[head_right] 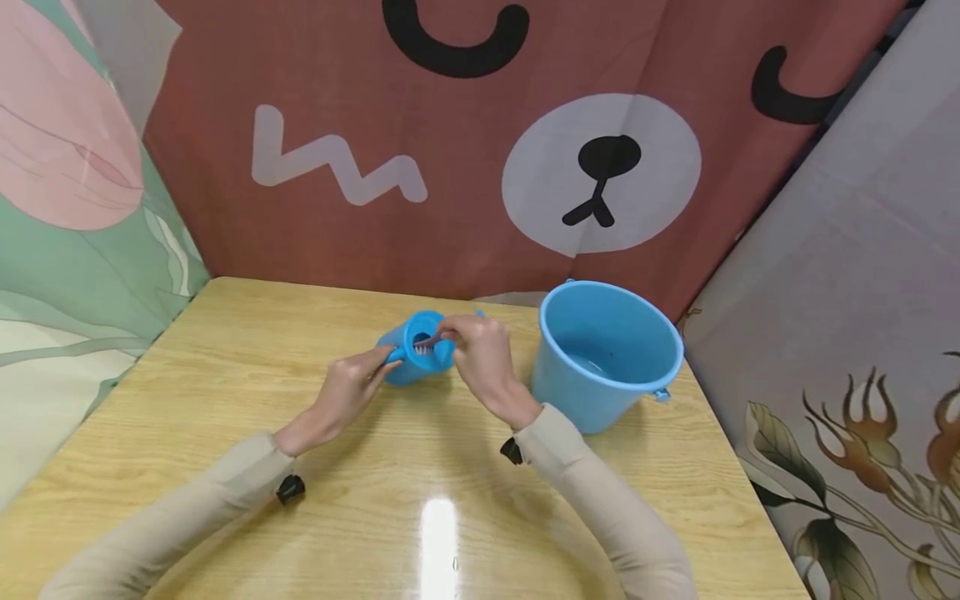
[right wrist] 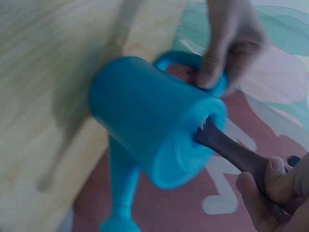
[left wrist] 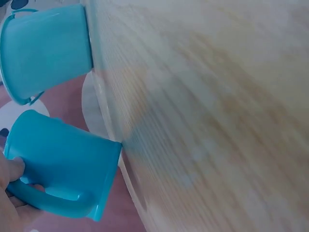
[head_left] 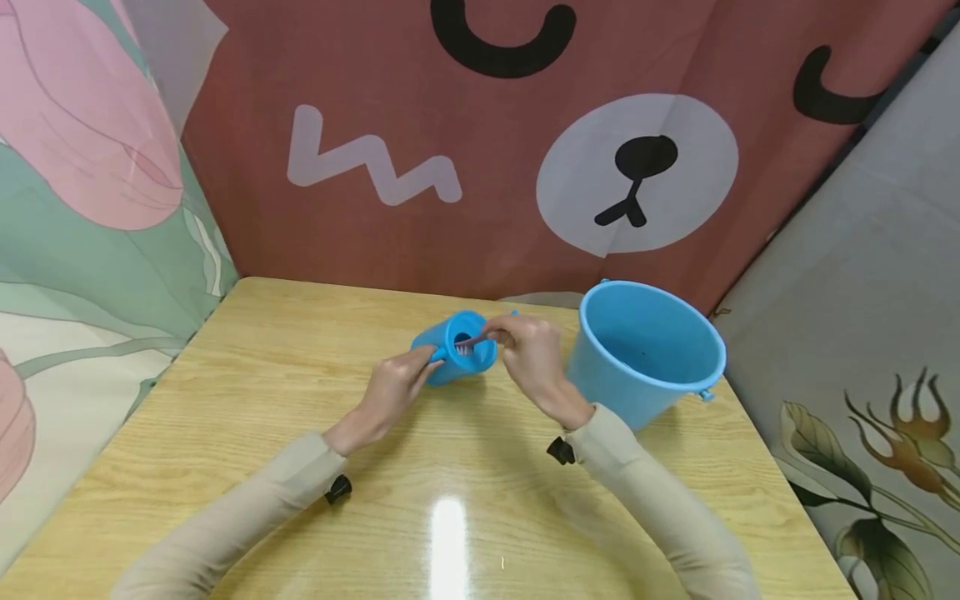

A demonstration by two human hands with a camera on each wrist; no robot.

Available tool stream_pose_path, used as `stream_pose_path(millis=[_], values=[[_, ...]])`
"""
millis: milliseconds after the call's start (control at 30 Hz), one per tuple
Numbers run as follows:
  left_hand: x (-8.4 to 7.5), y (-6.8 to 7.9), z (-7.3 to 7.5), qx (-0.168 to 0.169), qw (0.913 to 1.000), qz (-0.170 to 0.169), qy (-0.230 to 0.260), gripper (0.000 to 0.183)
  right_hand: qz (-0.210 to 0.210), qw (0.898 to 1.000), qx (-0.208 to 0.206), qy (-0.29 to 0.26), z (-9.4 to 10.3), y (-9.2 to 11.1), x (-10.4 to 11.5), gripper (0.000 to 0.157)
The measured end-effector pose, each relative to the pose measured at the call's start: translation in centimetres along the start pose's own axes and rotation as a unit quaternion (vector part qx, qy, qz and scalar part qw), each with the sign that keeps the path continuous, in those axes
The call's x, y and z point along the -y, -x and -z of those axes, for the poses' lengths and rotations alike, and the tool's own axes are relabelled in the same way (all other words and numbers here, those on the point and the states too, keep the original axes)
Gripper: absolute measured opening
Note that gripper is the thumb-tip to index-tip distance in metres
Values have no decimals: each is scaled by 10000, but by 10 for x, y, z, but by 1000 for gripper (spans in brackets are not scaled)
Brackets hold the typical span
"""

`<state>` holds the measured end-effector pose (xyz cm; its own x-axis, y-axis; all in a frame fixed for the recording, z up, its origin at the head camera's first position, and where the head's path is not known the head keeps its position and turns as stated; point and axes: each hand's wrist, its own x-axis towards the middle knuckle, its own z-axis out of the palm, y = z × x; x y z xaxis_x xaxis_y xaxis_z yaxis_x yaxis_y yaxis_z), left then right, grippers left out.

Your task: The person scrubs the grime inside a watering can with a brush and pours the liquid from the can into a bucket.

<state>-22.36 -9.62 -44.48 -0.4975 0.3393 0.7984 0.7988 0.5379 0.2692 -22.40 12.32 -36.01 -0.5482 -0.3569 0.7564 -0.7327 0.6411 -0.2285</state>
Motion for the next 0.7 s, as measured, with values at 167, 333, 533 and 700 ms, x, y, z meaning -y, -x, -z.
stream_pose_path(millis=[167, 333, 533, 700], values=[[0, -1, 1, 118, 9999, -68, -32, 18, 33, 9995, 310, -112, -11, 8, -2, 7], [0, -2, 2, 105, 9999, 86, -20, 21, -18, 9997, 145, -215, -9, 5, -3, 7], [0, -1, 2, 44, 10000, 44, 2, 23, -233, 9986, 79, -459, 0, 1, -4, 10], [-1, 0, 1, 41, 10000, 25, -69, 22, -383, 9971, 127, -645, 4, 2, -5, 10]])
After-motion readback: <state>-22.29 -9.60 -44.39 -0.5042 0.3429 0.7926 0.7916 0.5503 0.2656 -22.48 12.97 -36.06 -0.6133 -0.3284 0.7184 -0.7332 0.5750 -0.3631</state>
